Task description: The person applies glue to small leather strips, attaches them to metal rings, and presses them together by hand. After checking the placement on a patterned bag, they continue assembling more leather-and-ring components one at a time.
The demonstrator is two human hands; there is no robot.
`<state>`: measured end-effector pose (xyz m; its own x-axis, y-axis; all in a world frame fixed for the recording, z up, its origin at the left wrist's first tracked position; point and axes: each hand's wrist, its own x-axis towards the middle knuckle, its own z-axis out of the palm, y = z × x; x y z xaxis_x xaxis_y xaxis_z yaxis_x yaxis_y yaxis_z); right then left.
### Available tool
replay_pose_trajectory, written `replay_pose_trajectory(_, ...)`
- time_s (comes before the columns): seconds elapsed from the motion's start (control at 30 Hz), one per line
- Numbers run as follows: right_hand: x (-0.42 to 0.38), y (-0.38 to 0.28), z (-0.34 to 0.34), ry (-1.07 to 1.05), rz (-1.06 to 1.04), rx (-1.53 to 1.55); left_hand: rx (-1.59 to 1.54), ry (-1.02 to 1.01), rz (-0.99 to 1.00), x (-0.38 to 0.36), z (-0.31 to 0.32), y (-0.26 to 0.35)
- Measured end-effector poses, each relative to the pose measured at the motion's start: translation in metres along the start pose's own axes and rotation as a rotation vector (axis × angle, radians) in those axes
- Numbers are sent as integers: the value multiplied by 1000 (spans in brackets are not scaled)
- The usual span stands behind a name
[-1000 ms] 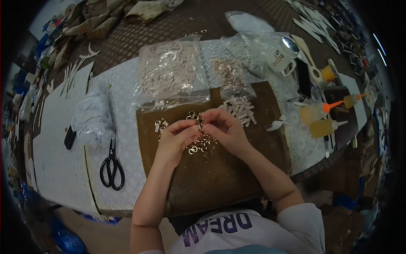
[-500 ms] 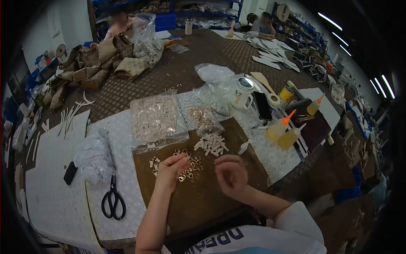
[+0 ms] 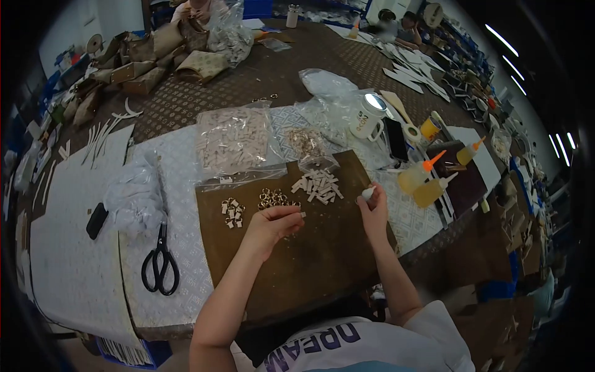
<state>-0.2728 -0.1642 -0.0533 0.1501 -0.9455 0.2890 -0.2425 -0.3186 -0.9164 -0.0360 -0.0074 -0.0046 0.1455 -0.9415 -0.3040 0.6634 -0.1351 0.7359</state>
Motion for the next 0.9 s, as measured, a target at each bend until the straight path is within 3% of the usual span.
replay_pose_trajectory(0.17,-6,-13,2,-61,70,118,67,-34,-41,-3,3,2)
replay_pose_trajectory(0.33,-43,-69,10,-246,123,405,104,-16,-108,-3,9,-1)
replay_pose_trajectory(0.37,-47,-74,7,-325,201,360,124,-2,-112,-2,10,0)
replay_pose_trajectory(0.47,-53,-96,6,-414,112,206,143,35,-131,-1,10,-1)
replay_pose_trajectory(0.67,-53,-106,4,-443,18,-5,134,38,-140,1,8,0)
replay_pose_trajectory(0.77,-52,-107,4,-417,-165,-70,131,43,-143,2,7,-2)
replay_pose_trajectory(0.9,-50,-106,4,-423,-245,-129,132,37,-148,3,6,-3)
